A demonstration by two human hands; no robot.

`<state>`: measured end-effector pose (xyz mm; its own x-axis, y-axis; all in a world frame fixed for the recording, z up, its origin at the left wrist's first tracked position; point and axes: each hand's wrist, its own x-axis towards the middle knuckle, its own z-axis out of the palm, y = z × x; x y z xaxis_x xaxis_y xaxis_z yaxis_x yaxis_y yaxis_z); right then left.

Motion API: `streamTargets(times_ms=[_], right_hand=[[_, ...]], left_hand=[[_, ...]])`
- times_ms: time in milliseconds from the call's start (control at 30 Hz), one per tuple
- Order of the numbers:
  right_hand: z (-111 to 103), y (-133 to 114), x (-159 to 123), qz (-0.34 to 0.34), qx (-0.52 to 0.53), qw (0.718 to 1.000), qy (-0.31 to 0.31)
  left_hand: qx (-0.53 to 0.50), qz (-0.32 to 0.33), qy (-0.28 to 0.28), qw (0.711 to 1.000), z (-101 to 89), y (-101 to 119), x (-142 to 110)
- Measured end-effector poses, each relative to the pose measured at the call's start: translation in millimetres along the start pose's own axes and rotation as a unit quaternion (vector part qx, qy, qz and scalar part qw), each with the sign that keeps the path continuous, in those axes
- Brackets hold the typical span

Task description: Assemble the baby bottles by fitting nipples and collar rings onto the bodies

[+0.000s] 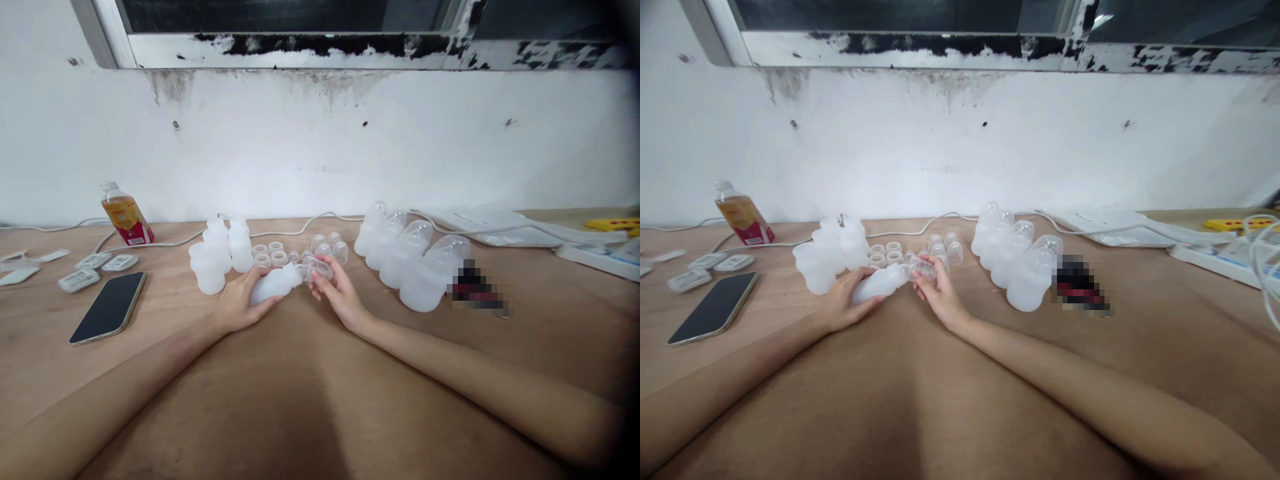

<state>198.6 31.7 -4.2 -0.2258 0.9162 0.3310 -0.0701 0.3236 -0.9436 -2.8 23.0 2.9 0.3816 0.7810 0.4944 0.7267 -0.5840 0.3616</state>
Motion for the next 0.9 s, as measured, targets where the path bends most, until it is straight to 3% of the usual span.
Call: streamTargets(times_ms=[233, 500, 667, 900], right_hand=[[-2, -11, -4, -0.008, -0.146, 0.989, 0.014], [0, -14, -5, -0.003, -0.139, 0.989, -0.052], [-1, -13, -5, -0.011, -0.152, 0.987, -0.056], [-3, -13, -6, -0.039, -0.156, 0.985, -0.069]], left_hand=[[0.058, 0.044, 0.011, 0.997, 1.9, 2, -2], [0.085, 0.089, 0.008, 0.992, 2.4, -1, -3], [0.060, 0.071, -0.003, 0.996, 1.4, 3, -4], [-0.061, 0.003, -0.080, 0.995, -9.4, 15, 2]])
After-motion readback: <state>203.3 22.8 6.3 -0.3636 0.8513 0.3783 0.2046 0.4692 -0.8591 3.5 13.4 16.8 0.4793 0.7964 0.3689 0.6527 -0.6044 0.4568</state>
